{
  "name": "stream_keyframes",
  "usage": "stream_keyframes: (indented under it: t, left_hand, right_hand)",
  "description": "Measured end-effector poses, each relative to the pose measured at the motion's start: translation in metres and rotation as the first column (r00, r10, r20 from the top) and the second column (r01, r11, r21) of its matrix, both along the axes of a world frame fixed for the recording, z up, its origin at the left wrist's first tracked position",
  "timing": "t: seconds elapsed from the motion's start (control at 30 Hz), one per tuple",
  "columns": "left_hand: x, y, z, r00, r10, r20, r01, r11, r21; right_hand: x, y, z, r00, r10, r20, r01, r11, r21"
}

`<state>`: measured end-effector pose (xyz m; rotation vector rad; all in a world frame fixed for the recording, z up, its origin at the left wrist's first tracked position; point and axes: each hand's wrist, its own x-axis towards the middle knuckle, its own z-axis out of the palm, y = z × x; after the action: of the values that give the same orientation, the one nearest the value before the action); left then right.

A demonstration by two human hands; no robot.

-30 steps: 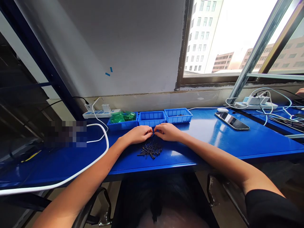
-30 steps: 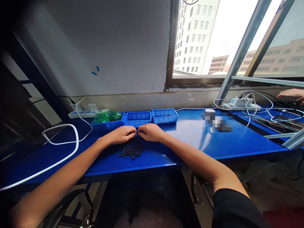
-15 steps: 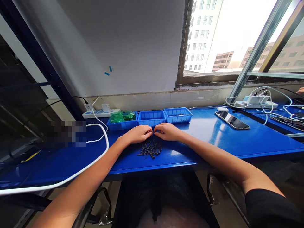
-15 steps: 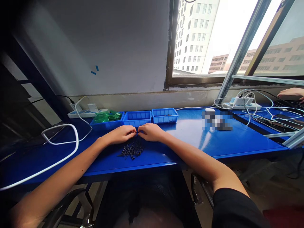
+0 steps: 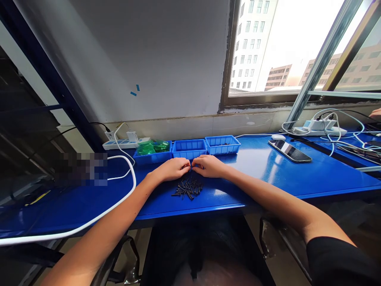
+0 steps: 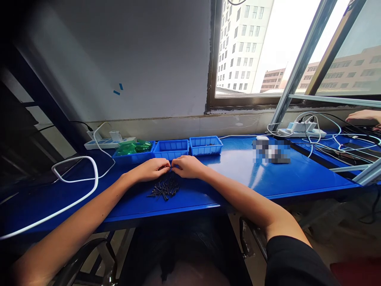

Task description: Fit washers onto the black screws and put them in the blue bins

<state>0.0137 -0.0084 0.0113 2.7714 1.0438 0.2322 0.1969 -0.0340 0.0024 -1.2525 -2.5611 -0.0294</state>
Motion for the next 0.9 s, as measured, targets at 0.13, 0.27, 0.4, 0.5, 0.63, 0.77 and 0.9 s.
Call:
stream_keyframes:
  t: [0.13, 0.27, 0.4, 0.5, 0.63, 0.77, 0.9]
  left_hand:
    - [0.0001, -0.0008, 0.0009, 1.000, 0.011, -0.003, -0.011, 1.000, -0.004]
    - [0.0004, -0.0015, 0.0011, 1.000, 0.023, -0.009, -0.023, 1.000, -0.006]
    - [0.0004, -0.0017, 0.0006, 1.000, 0.020, -0.009, -0.020, 1.000, -0.003]
    - [0.0002, -0.0017, 0.0006, 1.000, 0.016, -0.007, -0.016, 1.000, -0.001]
    - [-0.0002, -0.0019, 0.0012, 1.000, 0.011, -0.011, -0.011, 1.000, 0.001]
    - [-0.0004, -0.0018, 0.0010, 1.000, 0.006, -0.001, -0.006, 1.000, 0.007]
    - [-0.0003, -0.0017, 0.0006, 1.000, 0.005, 0.005, -0.005, 1.000, 0.003]
  right_hand:
    - [0.0002, 0.0001, -0.0006, 1.000, 0.010, -0.017, -0.010, 1.000, 0.006]
    - [0.0005, 0.0004, -0.0008, 1.000, 0.011, -0.012, -0.011, 1.000, 0.004]
    - [0.0007, 0.0008, -0.0011, 1.000, 0.010, -0.014, -0.010, 1.000, 0.013]
    - [0.0010, 0.0011, -0.0012, 1.000, 0.011, -0.013, -0.011, 1.000, 0.010]
    - [0.0013, 0.0011, -0.0010, 1.000, 0.011, -0.012, -0.011, 1.000, 0.009]
    - [0.0011, 0.0014, -0.0012, 1.000, 0.010, -0.007, -0.009, 1.000, 0.014]
    - [0.0007, 0.0018, -0.0017, 1.000, 0.014, -0.009, -0.013, 1.000, 0.020]
